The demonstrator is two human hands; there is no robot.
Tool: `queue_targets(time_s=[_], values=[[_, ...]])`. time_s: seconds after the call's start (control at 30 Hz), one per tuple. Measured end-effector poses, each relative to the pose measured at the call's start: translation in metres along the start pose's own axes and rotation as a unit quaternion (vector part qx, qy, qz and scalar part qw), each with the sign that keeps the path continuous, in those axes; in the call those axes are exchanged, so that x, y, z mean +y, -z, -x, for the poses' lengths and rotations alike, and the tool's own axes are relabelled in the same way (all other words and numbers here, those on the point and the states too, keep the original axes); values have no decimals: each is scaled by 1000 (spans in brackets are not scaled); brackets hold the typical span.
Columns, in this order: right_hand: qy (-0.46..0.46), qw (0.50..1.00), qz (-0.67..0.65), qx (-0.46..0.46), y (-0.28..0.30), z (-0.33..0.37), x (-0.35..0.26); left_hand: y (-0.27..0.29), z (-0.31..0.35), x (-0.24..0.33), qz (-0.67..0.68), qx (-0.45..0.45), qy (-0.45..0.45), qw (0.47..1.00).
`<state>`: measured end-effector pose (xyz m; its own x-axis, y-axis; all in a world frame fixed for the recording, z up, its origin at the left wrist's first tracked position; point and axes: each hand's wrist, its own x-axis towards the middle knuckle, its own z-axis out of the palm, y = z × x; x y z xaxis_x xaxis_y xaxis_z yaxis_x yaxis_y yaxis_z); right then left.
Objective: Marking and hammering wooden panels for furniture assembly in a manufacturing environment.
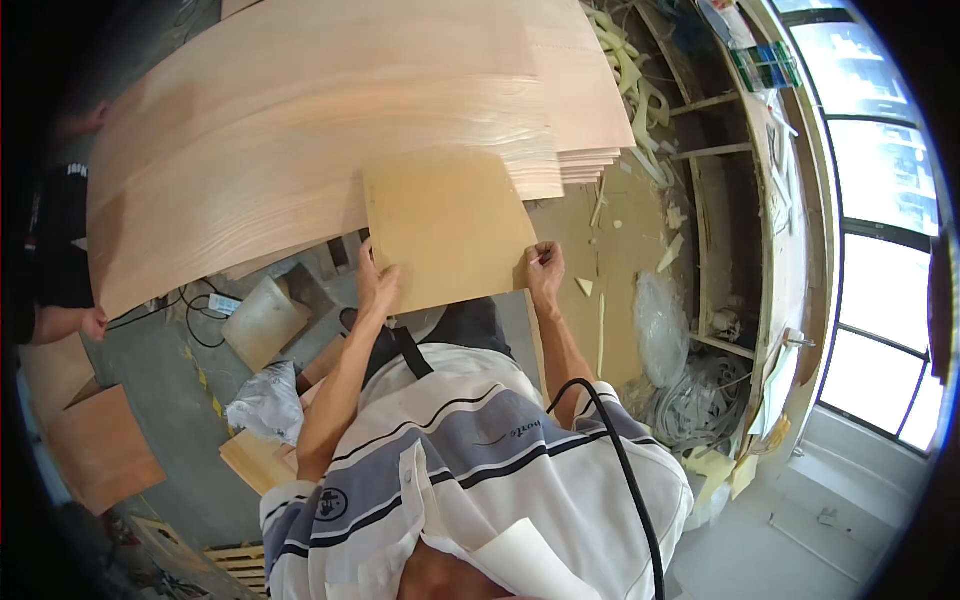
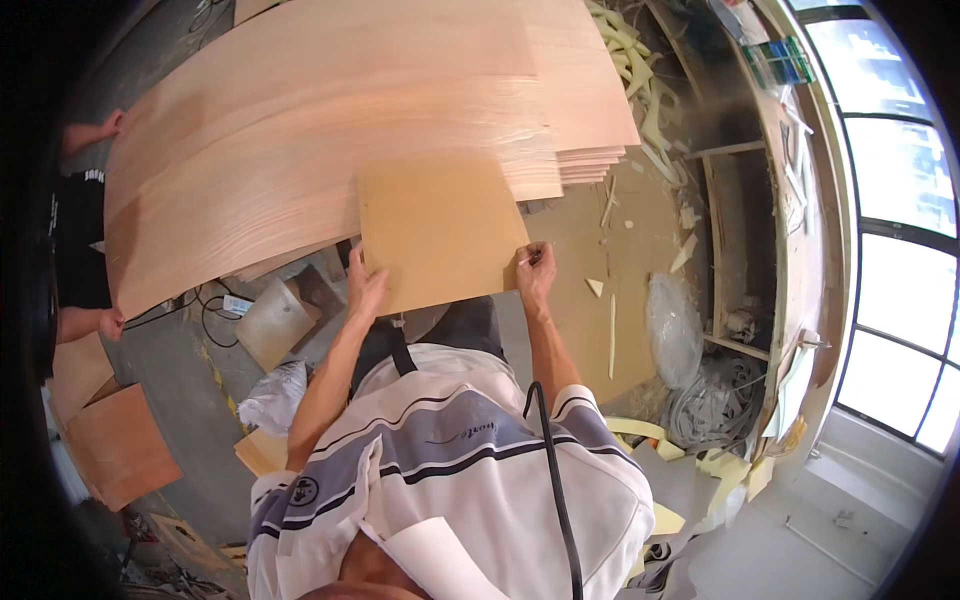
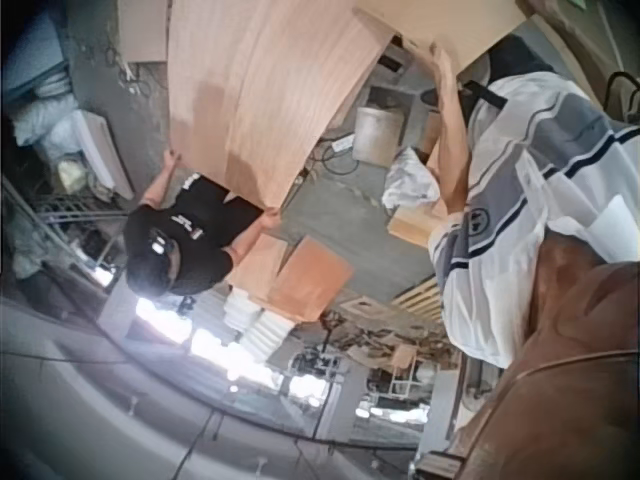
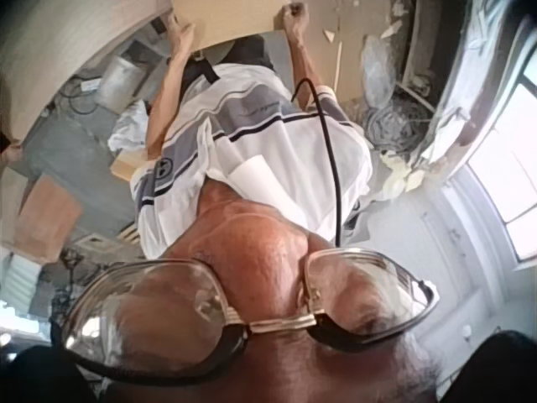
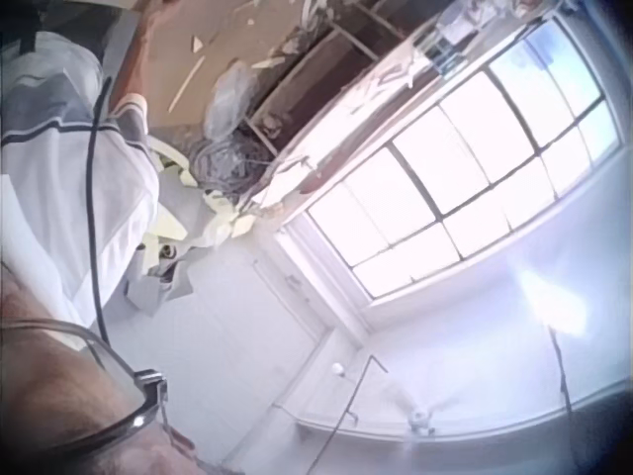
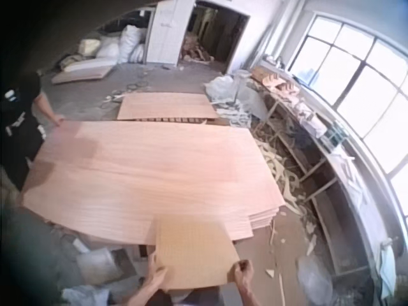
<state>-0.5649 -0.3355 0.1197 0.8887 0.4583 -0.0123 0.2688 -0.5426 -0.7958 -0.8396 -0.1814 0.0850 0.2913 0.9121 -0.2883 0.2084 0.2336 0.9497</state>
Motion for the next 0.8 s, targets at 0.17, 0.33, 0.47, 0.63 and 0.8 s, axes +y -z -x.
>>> queue_targets(time_s=[0.17,0.33,0.47,0.63,0.8], values=[[-25,999,-27,-6,12,-72,43,-87,-42,3,-106,5,-23,994],[16,997,-29,-67,-3,-138,62,-128,-85,4,-172,31,108,979],[42,990,-5,-136,-22,-180,56,-140,-114,8,-337,96,-2,937],[104,978,-20,-180,-51,-208,60,-143,-129,14,-332,106,68,935],[99,977,-16,-191,-73,-205,56,-119,-130,-4,-423,67,-49,902]])
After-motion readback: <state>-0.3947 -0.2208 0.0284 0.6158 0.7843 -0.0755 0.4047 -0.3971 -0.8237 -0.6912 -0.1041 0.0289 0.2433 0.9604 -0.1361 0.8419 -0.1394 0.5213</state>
